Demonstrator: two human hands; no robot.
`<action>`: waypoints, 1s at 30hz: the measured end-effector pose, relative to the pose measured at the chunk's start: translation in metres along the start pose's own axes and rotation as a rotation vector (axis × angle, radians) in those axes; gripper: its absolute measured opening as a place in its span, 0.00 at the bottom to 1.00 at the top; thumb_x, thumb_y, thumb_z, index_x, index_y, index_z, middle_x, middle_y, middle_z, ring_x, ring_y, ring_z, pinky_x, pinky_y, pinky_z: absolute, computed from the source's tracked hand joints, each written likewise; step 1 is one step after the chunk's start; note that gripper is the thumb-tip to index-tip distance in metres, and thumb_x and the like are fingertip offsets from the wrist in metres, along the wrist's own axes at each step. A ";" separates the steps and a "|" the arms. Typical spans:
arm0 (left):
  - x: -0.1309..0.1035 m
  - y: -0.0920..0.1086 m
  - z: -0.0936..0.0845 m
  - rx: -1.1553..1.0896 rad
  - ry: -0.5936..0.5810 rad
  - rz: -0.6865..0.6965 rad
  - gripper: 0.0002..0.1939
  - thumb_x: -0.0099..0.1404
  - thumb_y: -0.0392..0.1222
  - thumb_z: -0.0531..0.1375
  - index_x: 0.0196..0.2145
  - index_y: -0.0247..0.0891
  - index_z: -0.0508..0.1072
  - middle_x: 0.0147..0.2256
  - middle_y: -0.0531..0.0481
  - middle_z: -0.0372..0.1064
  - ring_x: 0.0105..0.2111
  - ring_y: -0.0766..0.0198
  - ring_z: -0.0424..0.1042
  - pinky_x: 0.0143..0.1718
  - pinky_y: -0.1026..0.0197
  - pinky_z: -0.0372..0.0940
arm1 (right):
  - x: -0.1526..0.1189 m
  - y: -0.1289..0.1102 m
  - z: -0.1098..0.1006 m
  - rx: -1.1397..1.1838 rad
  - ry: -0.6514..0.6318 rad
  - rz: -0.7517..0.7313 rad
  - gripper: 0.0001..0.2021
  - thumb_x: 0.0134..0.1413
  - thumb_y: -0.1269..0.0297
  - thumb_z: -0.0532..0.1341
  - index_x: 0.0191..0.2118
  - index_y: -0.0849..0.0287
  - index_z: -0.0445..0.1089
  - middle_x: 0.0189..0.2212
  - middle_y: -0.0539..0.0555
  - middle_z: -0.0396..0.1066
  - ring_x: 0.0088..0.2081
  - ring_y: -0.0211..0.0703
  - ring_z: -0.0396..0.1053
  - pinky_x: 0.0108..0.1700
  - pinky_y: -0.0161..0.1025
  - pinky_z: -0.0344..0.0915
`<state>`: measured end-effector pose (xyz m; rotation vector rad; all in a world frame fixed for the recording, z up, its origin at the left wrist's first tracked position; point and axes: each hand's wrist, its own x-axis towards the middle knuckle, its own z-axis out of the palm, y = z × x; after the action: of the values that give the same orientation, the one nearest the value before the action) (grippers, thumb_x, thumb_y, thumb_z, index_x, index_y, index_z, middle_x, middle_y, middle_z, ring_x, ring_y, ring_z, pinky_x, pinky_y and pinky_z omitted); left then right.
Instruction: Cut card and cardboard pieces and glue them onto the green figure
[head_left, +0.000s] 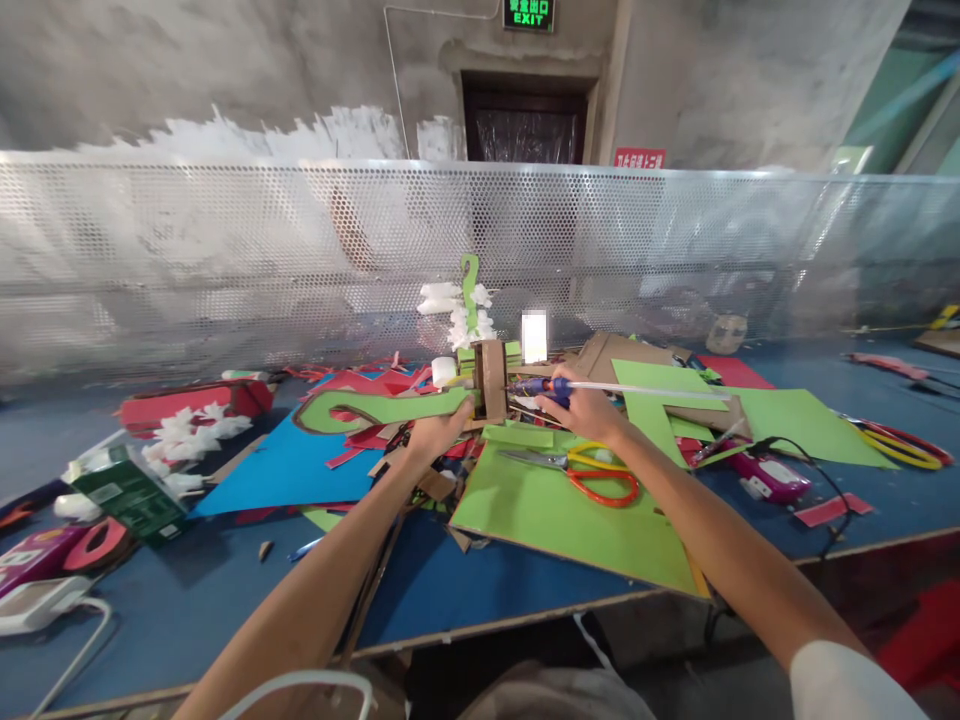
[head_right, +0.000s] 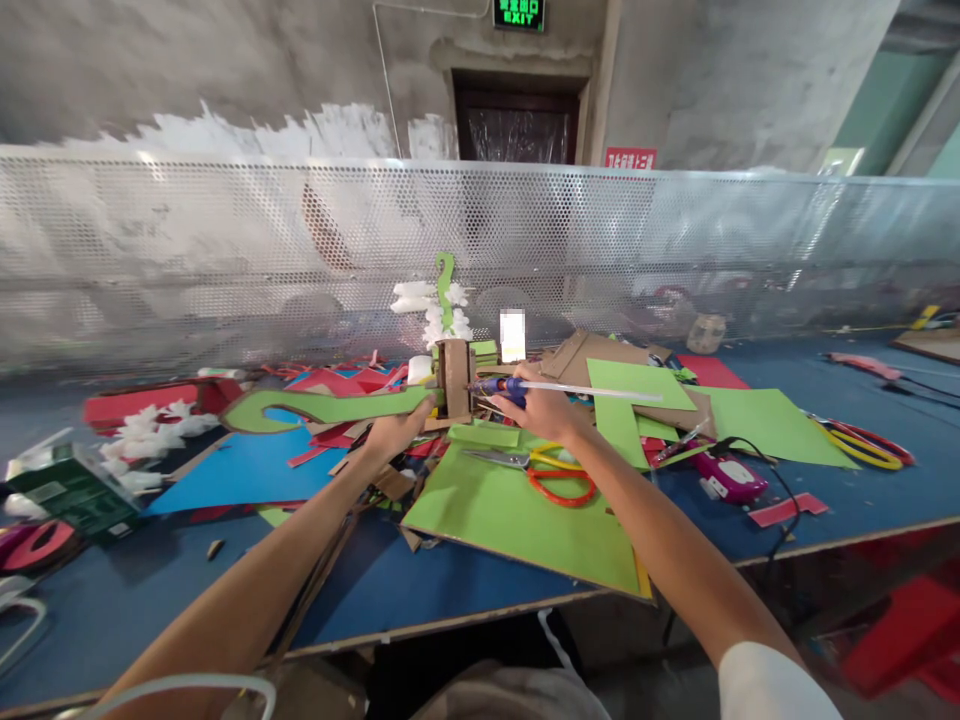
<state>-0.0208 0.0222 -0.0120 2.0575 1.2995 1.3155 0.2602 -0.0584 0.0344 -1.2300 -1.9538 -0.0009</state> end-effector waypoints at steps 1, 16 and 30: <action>0.000 0.000 0.000 0.006 -0.013 -0.002 0.16 0.62 0.59 0.61 0.32 0.44 0.75 0.35 0.43 0.81 0.46 0.45 0.78 0.60 0.46 0.66 | 0.000 0.001 0.000 0.000 0.012 0.007 0.17 0.63 0.45 0.60 0.37 0.52 0.57 0.29 0.50 0.67 0.29 0.46 0.65 0.34 0.40 0.59; -0.003 -0.001 0.004 0.016 -0.112 0.056 0.22 0.62 0.61 0.63 0.47 0.45 0.78 0.43 0.46 0.82 0.56 0.47 0.76 0.65 0.47 0.64 | -0.001 0.006 -0.001 0.028 0.232 0.097 0.16 0.65 0.45 0.58 0.41 0.52 0.62 0.31 0.52 0.71 0.32 0.48 0.70 0.38 0.41 0.63; -0.004 0.000 0.004 0.027 -0.119 0.028 0.22 0.61 0.60 0.64 0.46 0.44 0.79 0.41 0.45 0.82 0.52 0.45 0.77 0.63 0.46 0.66 | 0.002 0.013 0.000 -0.045 0.305 0.091 0.17 0.65 0.44 0.59 0.38 0.53 0.63 0.30 0.53 0.71 0.32 0.51 0.70 0.36 0.43 0.62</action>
<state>-0.0175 0.0193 -0.0160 2.1444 1.2478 1.1735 0.2698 -0.0498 0.0306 -1.2662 -1.6420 -0.1766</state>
